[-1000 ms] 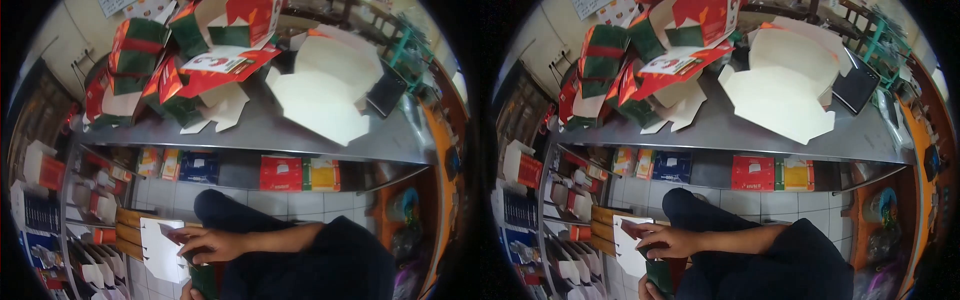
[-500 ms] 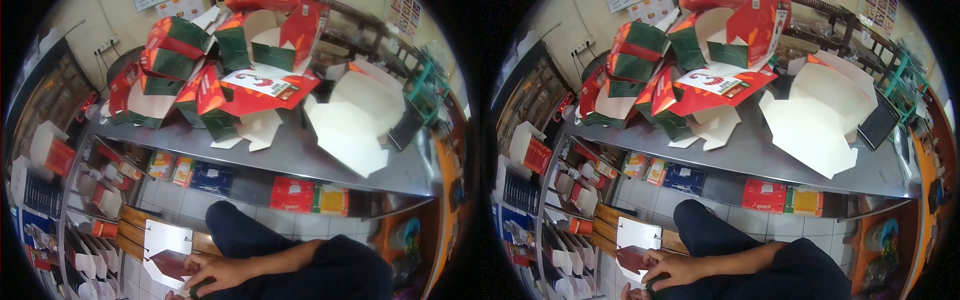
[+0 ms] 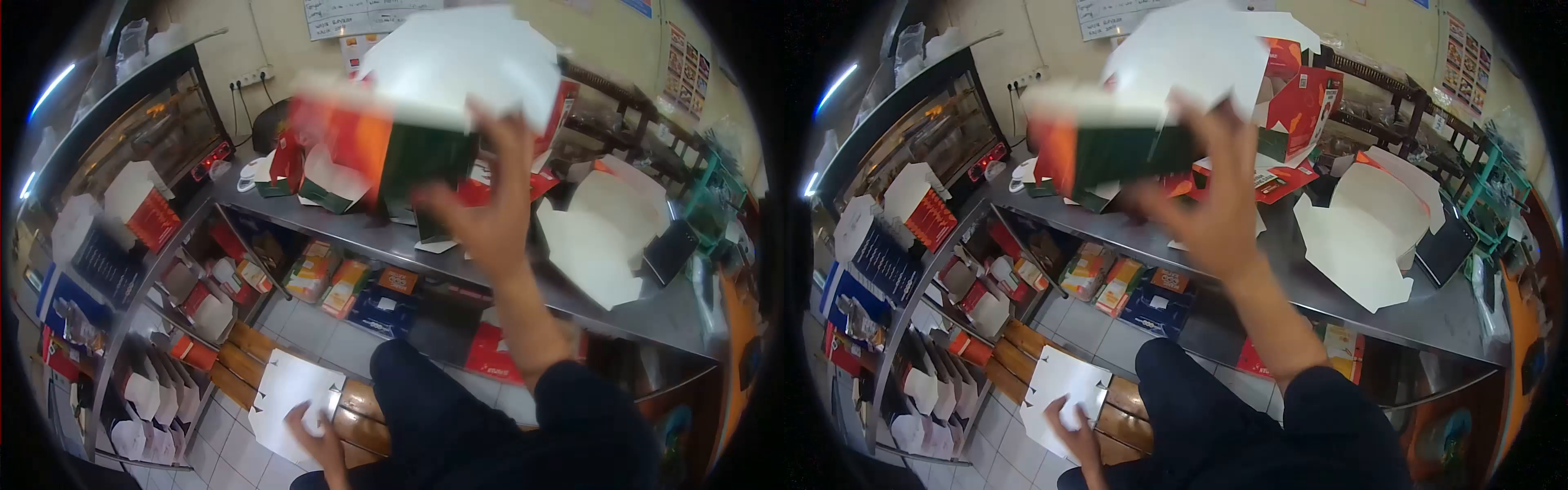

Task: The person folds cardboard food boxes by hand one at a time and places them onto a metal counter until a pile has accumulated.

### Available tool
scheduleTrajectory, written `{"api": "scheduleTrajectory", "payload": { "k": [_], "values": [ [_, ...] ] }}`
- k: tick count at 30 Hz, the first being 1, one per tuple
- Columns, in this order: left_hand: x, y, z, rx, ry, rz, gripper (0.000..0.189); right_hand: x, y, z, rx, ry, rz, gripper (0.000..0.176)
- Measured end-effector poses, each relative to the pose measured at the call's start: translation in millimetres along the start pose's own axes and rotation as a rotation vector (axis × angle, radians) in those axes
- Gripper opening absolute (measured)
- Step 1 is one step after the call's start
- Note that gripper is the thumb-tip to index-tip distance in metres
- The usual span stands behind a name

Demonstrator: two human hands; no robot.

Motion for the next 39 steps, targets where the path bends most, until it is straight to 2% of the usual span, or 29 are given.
{"api": "scheduleTrajectory", "payload": {
  "k": [2, 3, 4, 6, 7, 8, 10, 11, 13, 15, 16, 18, 20, 22, 23, 24, 25, 27, 28, 29, 30, 31, 32, 34, 35, 36, 37, 38, 39],
  "values": [
    [10.9, -40.7, 48.4, 0.018, -0.194, 0.077, 0.041, 48.9, 31.3, -8.0, -0.146, 0.115, 0.046, 0.086],
    [9.8, -84.1, 72.8, 0.107, -0.257, 0.023, 0.052, 64.1, 60.1, -3.8, -0.138, 0.081, 0.125, 0.092],
    [7.0, -122.0, 93.4, 0.192, -0.341, -0.055, 0.071, 66.8, 78.0, -1.0, -0.140, 0.002, 0.225, 0.098],
    [-2.6, -176.2, 116.8, 0.474, -0.461, -0.136, 0.086, 53.9, 85.0, -3.0, -0.362, -0.109, 0.192, 0.103],
    [-4.7, -202.5, 121.6, 0.414, -0.540, -0.190, 0.101, 42.7, 65.6, -9.4, -0.327, -0.102, 0.137, 0.100],
    [-6.4, -212.6, 121.3, 0.411, -0.570, -0.230, 0.096, 29.0, 40.4, -15.0, -0.293, -0.103, 0.087, 0.094],
    [-6.3, -234.8, 118.0, 0.374, -0.529, -0.147, 0.084, -12.9, 19.2, -21.1, -0.065, -0.180, 0.145, 0.071],
    [-2.8, -236.6, 113.9, 0.383, -0.520, -0.121, 0.079, -37.8, 6.8, -22.8, -0.098, -0.186, 0.102, 0.060],
    [0.7, -223.4, 100.0, 0.469, -0.537, -0.093, 0.067, -81.9, -4.3, -16.1, 0.037, -0.343, 0.064, 0.048],
    [9.7, -218.2, 93.5, 0.439, -0.554, -0.059, 0.061, -130.3, 3.3, 8.5, 0.423, -0.470, 0.358, 0.032],
    [12.4, -217.1, 89.8, 0.406, -0.578, -0.014, 0.055, -142.5, 0.7, 12.4, 0.430, -0.465, 0.366, 0.032],
    [22.4, -225.6, 83.8, 0.331, -0.615, 0.046, 0.048, -167.5, -3.7, 35.0, 0.419, -0.666, 0.400, 0.024],
    [24.1, -217.0, 77.2, 0.251, -0.652, 0.096, 0.041, -194.4, 0.1, 56.5, 0.539, -0.714, 0.446, 0.021],
    [35.1, -197.7, 44.5, 0.211, -0.558, -0.299, 0.026, -210.7, -7.0, 76.5, 0.610, -0.817, 0.482, 0.020],
    [43.0, -162.2, 24.5, 0.335, -0.355, -0.145, 0.019, -224.8, -7.7, 89.2, 0.659, -0.886, 0.510, 0.025],
    [44.6, -133.2, 4.9, 0.314, -0.127, -0.013, 0.019, -237.2, -8.4, 102.9, 0.712, -0.959, 0.535, 0.031],
    [44.9, -106.3, -8.8, 0.270, -0.062, 0.000, 0.018, -238.4, -14.3, 112.7, 0.730, -0.974, 0.529, 0.031],
    [36.8, -46.2, -35.6, 0.246, 0.014, -0.023, 0.018, -228.8, -33.7, 126.1, 0.630, -0.870, 0.368, 0.046],
    [28.0, -21.0, -35.0, 0.133, -0.121, -0.092, 0.016, -227.0, -39.2, 137.5, 0.663, -0.903, 0.372, 0.046],
    [14.9, 9.1, -33.4, 0.016, -0.251, -0.170, 0.014, -217.1, -48.6, 146.4, 0.634, -0.922, 0.265, 0.052],
    [-8.0, 64.7, -37.2, -0.054, -0.311, -0.051, 0.013, -219.0, -66.6, 159.7, 0.648, -0.964, 0.154, 0.059],
    [-19.7, 80.1, -36.5, -0.115, -0.351, -0.028, 0.012, -218.1, -71.9, 165.9, 0.704, -0.957, 0.127, 0.048],
    [-29.5, 93.7, -37.1, -0.131, -0.327, 0.007, 0.011, -222.4, -73.4, 173.0, 0.737, -0.978, 0.122, 0.048],
    [-40.9, 102.5, -37.3, -0.251, -0.404, -0.089, 0.014, -223.0, -73.2, 174.9, 0.938, -0.819, 0.116, 0.030],
    [-45.5, 98.3, -40.6, -0.241, -0.391, -0.112, 0.014, -216.7, -74.2, 174.8, 1.009, -0.753, 0.199, 0.021],
    [-52.2, 84.9, -34.8, -0.435, -0.451, -0.215, 0.015, -212.5, -77.2, 174.9, 1.030, -0.764, 0.206, 0.021],
    [-59.2, 71.7, -26.7, -0.634, -0.507, -0.312, 0.017, -206.7, -82.5, 172.3, 1.179, -0.762, 0.163, 0.023],
    [-65.1, 55.1, -22.7, -0.630, -0.499, -0.323, 0.017, -203.3, -87.3, 169.1, 1.321, -0.752, 0.117, 0.025],
    [-80.2, 32.7, -6.0, -1.044, -0.509, -0.452, 0.020, -203.5, -93.2, 168.3, 1.449, -0.744, 0.105, 0.029]
  ]
}}
Point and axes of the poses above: each hand's wrist, its own x-axis towards the middle knuckle, its own z-axis out of the palm, y = z × x, the point moved 8 cm from there along x, towards the middle knuckle, and after that the axes turned 12 degrees about -y, right-handed, at the moved point
